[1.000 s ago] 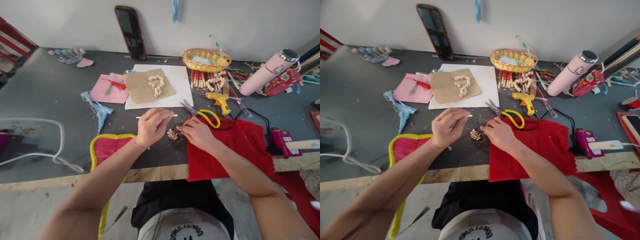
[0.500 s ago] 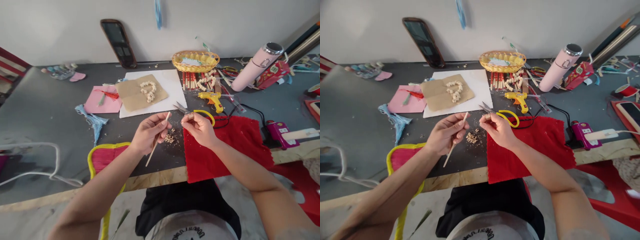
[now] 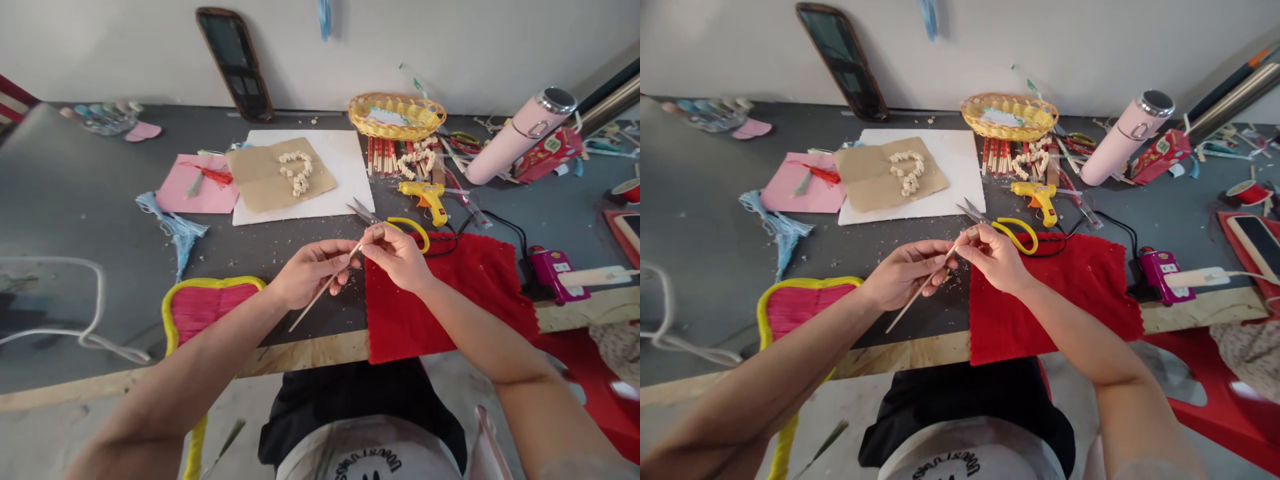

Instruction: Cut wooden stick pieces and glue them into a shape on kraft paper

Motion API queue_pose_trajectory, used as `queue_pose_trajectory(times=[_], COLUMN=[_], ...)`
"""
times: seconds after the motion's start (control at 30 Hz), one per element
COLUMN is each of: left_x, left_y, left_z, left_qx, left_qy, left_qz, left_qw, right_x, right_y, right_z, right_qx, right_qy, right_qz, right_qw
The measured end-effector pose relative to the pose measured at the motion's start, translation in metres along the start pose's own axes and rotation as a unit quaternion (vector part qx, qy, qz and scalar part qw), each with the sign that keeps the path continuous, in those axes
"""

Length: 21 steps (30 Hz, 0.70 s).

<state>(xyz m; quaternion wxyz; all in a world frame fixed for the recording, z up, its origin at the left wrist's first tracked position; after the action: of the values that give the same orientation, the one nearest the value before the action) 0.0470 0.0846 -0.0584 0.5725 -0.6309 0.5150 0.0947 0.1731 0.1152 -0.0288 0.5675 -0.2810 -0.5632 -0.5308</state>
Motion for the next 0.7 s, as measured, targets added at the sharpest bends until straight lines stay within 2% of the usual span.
queue_pose_trajectory(times=[0.37,0.7], left_x=[0.002,-0.002], left_y=[0.003,0.001], left_z=[-0.001,-0.004], left_qx=[-0.03,-0.048], left_qy=[-0.004,-0.016], left_qz=[0.041,0.071], left_qw=[0.999,0.996], right_x=[-0.004,-0.005], right_y=[-0.012,-0.015], right_z=[-0.004,-0.006], right_qx=[0.045,0.058], right_qy=[-0.047,-0.082], right_qz=[0.056,0.083], right_qw=[0.996,0.991])
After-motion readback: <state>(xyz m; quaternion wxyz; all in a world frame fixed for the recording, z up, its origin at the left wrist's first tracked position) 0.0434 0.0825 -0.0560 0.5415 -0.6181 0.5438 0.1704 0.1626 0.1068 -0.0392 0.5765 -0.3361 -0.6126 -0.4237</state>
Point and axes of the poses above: each hand's wrist, its own z-axis towards the middle knuckle, its own y-axis out of the back of the hand, x = y × z, the point moved 8 cm from there along z, towards the middle knuckle, and after that the axes turned 7 degrees about -z, right-handed, at the moved point
